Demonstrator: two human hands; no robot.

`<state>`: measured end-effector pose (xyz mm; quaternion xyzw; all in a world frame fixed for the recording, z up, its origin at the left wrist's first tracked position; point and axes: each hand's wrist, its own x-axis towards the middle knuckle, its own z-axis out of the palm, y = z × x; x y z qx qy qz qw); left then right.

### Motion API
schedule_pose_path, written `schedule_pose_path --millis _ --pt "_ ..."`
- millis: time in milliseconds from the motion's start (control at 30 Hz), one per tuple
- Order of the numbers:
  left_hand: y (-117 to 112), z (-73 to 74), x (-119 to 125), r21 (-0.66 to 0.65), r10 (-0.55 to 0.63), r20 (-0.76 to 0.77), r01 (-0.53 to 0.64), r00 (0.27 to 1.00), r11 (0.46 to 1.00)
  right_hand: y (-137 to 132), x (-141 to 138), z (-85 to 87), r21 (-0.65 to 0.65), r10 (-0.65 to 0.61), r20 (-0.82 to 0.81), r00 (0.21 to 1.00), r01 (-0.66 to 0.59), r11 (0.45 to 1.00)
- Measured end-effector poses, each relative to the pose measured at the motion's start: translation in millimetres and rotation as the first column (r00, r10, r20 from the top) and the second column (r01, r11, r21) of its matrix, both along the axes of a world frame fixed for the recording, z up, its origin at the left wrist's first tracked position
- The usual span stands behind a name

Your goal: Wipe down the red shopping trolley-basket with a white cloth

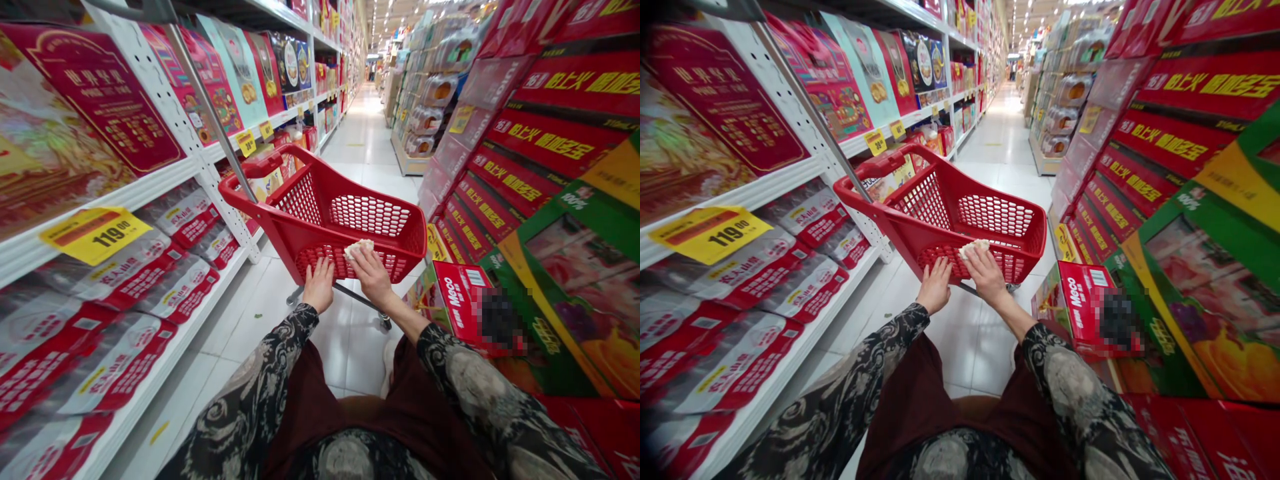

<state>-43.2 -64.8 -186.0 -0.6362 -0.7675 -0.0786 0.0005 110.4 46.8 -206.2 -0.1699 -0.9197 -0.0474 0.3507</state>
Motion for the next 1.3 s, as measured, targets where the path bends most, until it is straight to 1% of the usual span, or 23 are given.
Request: schedule_pose_path --millis 33,67,100,233,300,333,367,400,500,567,600,633,667,700,800,867,900,967,1033,1133,1200,1233,1300 --pt "-0.4 0.0 0.7 -0.003 0.0 0.0 0.0 1.0 1.0 3.0 -2.7 -0.1 0.0 -0.006 0.017 1.0 0.006 1.0" --pt "-1.5 0.0 1.4 -0.006 -0.001 0.0 0.001 1.0 1.0 5.4 -3.8 -4.4 -0.004 -0.006 0.047 0.999 0.006 1.0" --pt "-3.2 -0.2 1.9 -0.008 -0.004 0.0 0.004 1.0 1.0 7.1 -3.3 -12.1 -0.011 -0.005 0.085 0.996 0.006 1.0" --pt "-12.3 -1.6 -0.7 -0.024 -0.006 -0.002 0.006 1.0 1.0 4.2 6.8 -55.6 -0.067 0.008 0.236 0.972 0.008 0.998" --pt "-15.5 -2.3 -5.2 -0.03 0.009 -0.004 -0.009 1.0 1.0 -0.9 9.8 -68.1 -0.097 0.019 0.276 0.961 0.008 0.995" --pt "-16.3 -2.7 -7.7 -0.034 0.017 -0.004 -0.017 1.0 0.999 -3.7 9.2 -69.1 -0.104 0.033 0.281 0.959 -0.004 0.995" --pt "-16.5 -2.9 -10.2 -0.036 0.025 -0.003 -0.025 1.0 0.999 -6.1 6.8 -66.1 -0.103 0.05 0.273 0.961 -0.023 0.994" --pt "-16.1 -3.0 -12.4 -0.036 0.031 -0.001 -0.031 1.0 0.999 -8.1 2.6 -59.5 -0.092 0.069 0.249 0.966 -0.047 0.995" --pt "-12.5 -2.1 -16.8 -0.024 0.052 0.0 -0.052 0.999 0.998 -9.4 -18.1 -26.2 -0.014 0.111 0.107 0.988 -0.11 0.994" --pt "-9.9 -0.6 -17.6 -0.012 0.072 -0.003 -0.072 0.997 0.997 -5.9 -33.0 -4.9 0.034 0.105 0.02 0.994 -0.106 0.994" --pt "-9.0 0.4 -17.5 -0.008 0.08 -0.005 -0.08 0.997 0.997 -3.3 -38.8 1.7 0.047 0.097 0.004 0.995 -0.097 0.994" --pt "-8.6 1.3 -17.3 -0.008 0.082 -0.005 -0.082 0.997 0.997 -0.6 -42.7 4.6 0.053 0.089 0.012 0.996 -0.089 0.995" --pt "-8.8 2.2 -17.1 -0.007 0.081 -0.006 -0.081 0.997 0.997 2.0 -44.4 3.5 0.055 0.085 0.042 0.996 -0.087 0.995" --pt "-9.5 3.0 -16.9 -0.008 0.079 -0.006 -0.079 0.997 0.997 4.1 -44.1 -1.2 0.055 0.084 0.085 0.993 -0.089 0.995" --pt "-13.8 3.3 -17.6 -0.011 0.076 -0.007 -0.076 0.997 0.997 5.9 -33.6 -29.7 0.042 0.08 0.219 0.972 -0.092 0.995" --pt "-17.1 1.8 -19.7 -0.006 0.077 -0.011 -0.077 0.997 0.997 3.4 -24.0 -49.4 0.016 0.068 0.271 0.96 -0.075 0.997" --pt "-18.3 0.8 -21.2 -0.002 0.076 -0.014 -0.076 0.997 0.997 1.3 -20.2 -56.2 -0.001 0.065 0.288 0.956 -0.067 0.998" --pt "-19.5 -0.8 -24.7 0.005 0.077 -0.022 -0.077 0.997 0.997 -4.1 -17.1 -59.9 -0.031 0.072 0.295 0.953 -0.066 0.997" --pt "-18.6 -0.7 -28.4 0.015 0.081 -0.031 -0.081 0.996 0.997 -9.8 -21.6 -49.8 -0.03 0.1 0.257 0.961 -0.096 0.995" --pt "-14.4 3.8 -33.4 0.063 0.12 -0.047 -0.117 0.992 0.991 -15.0 -40.6 -17.3 0.046 0.132 0.137 0.982 -0.139 0.989" --pt "-11.6 9.2 -35.8 0.104 0.15 -0.059 -0.144 0.987 0.984 -14.3 -55.6 4.3 0.095 0.114 0.066 0.991 -0.12 0.988" --pt "-10.6 12.0 -36.7 0.12 0.16 -0.066 -0.152 0.985 0.981 -12.7 -61.9 12.0 0.105 0.095 0.047 0.994 -0.1 0.989" --pt "-10.0 16.7 -37.9 0.134 0.164 -0.078 -0.152 0.983 0.979 -8.5 -69.8 17.7 0.094 0.061 0.054 0.997 -0.066 0.993"
